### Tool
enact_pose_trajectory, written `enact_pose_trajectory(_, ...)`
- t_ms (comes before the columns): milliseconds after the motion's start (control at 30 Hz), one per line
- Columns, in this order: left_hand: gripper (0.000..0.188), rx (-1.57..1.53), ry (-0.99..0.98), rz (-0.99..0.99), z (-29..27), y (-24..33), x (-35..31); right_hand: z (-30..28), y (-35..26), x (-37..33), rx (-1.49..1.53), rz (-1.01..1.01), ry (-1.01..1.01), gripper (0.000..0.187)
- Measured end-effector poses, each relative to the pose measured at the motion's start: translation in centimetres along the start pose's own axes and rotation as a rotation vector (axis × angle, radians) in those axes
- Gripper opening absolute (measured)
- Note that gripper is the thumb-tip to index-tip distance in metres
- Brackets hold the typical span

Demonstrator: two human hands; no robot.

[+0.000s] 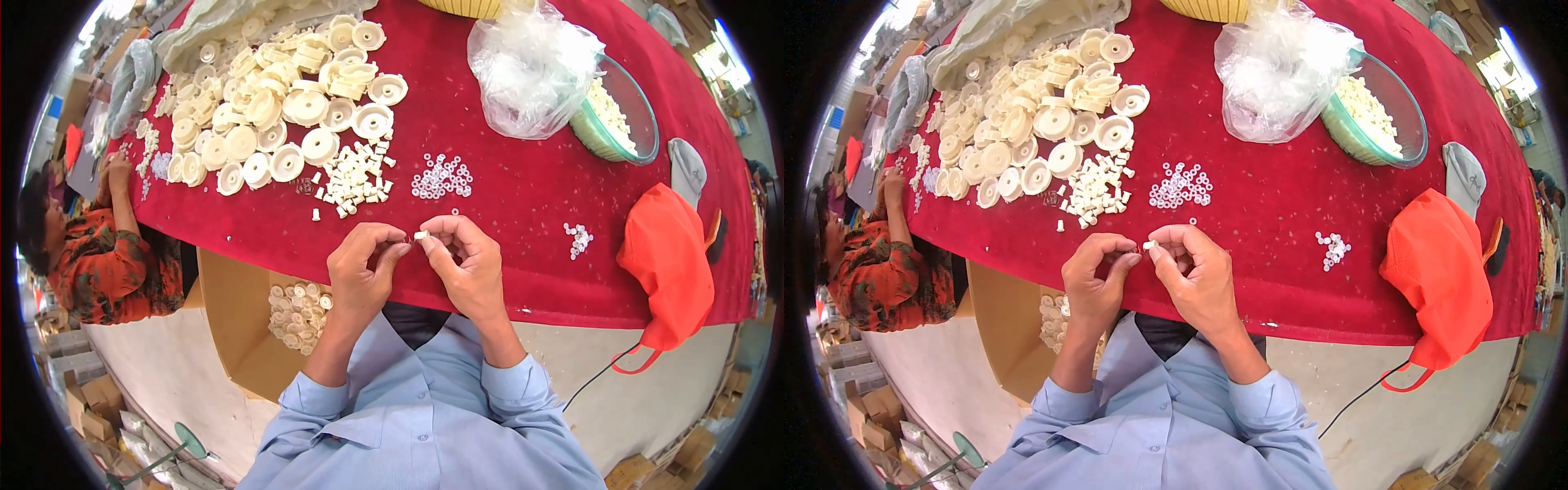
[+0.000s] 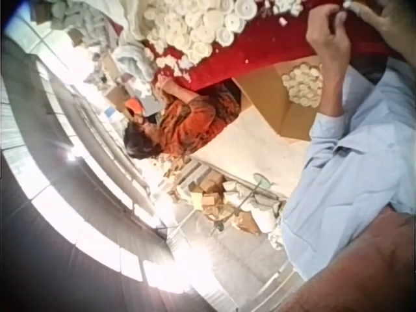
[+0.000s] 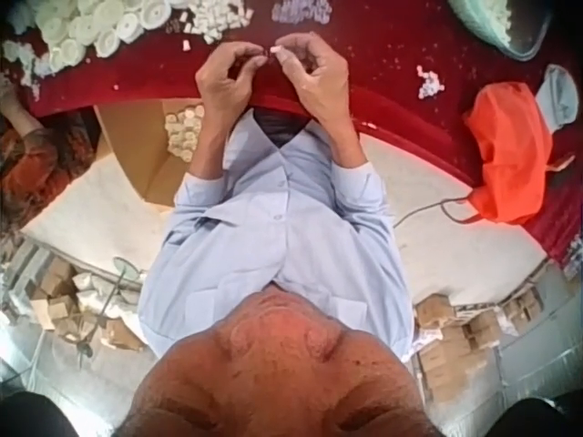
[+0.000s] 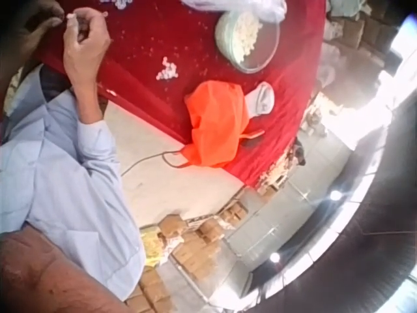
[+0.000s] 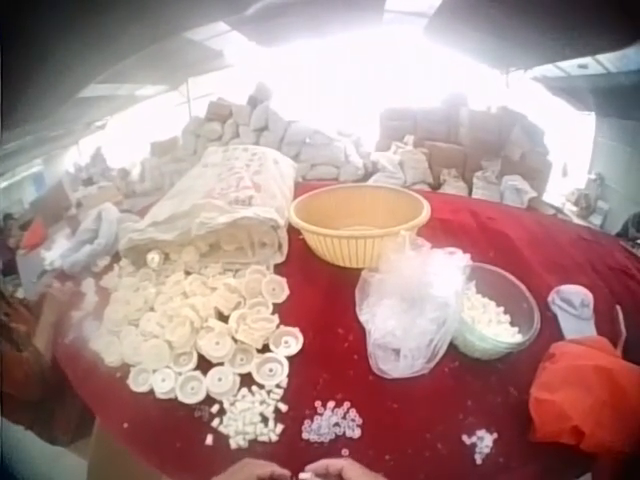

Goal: The person assembles small mechanical components by fitting plastic shafts, springs, and rings into plastic wheel bases by hand, then takes more plastic wheel bases from a sack onto the table.

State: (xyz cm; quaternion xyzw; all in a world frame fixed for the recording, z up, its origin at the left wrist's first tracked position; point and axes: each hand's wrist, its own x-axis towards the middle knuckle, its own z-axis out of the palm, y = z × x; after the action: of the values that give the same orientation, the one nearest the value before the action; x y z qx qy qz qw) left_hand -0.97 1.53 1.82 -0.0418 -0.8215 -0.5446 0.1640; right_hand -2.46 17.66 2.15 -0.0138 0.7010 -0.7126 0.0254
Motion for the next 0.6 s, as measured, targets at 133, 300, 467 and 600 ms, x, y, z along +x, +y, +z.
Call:
enact_pose_trajectory(133, 0.014, -0.053, 0.025, -0.014, -0.2, 0.6, -0.2, -0.1, -0.3, -0.1, 0.058, 0.010, -0.023, 0.012)
enact_pose_trajectory(300, 0.011, -0.092, 0.023, -0.045, -0.7, 0.3, -0.5, 0.1, -0.8, -0.4, 0.114, 0.030, -0.070, 0.012)
enact_pose_trajectory(467, 0.005, -0.227, 0.006, -0.161, -1.1, 0.3, -1.1, 0.2, -1.3, -0.6, 0.125, 0.039, -0.118, 0.013)
enact_pose_trajectory(600, 0.007, -0.350, -0.017, -0.209, -1.2, 0.0, -1.5, 0.4, -1.2, -0.8, 0.164, 0.004, -0.177, 0.014)
